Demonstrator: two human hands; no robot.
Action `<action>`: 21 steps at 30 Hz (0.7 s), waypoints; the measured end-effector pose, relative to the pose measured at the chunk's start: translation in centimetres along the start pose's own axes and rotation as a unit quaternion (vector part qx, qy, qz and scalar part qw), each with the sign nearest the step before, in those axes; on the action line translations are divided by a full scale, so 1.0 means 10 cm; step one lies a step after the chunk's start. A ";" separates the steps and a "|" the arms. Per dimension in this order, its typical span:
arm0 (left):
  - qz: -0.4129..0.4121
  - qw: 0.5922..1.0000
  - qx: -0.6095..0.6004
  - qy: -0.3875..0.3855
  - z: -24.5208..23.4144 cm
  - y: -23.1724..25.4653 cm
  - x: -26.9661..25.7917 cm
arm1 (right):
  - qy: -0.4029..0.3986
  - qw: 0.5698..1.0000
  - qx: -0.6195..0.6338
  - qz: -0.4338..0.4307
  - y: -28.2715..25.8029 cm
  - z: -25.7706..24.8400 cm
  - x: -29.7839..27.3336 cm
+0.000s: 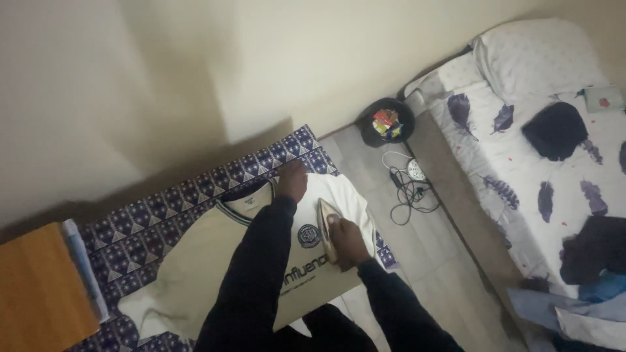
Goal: The person irons a white long-sleeved shirt laid on a patterned surface. They smooth the fabric with one hand while moving the iron with the other, then flip the shirt to iron the back side.
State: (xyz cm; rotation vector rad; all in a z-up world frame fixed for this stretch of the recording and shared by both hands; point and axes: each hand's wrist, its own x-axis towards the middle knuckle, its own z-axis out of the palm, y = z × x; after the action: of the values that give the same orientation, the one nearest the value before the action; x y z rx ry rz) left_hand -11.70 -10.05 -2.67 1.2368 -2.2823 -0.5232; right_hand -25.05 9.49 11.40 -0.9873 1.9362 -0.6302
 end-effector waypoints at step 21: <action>0.014 0.999 -0.023 -0.025 -0.26 -0.01 0.14 | 0.048 0.956 -0.242 -0.155 0.74 -1.54 0.49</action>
State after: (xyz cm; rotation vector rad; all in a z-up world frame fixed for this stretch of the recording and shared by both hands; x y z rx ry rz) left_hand -10.77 -11.55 -0.28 1.1794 -2.3121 -0.5999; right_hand -42.76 10.46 11.62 -1.6165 2.0887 -0.3801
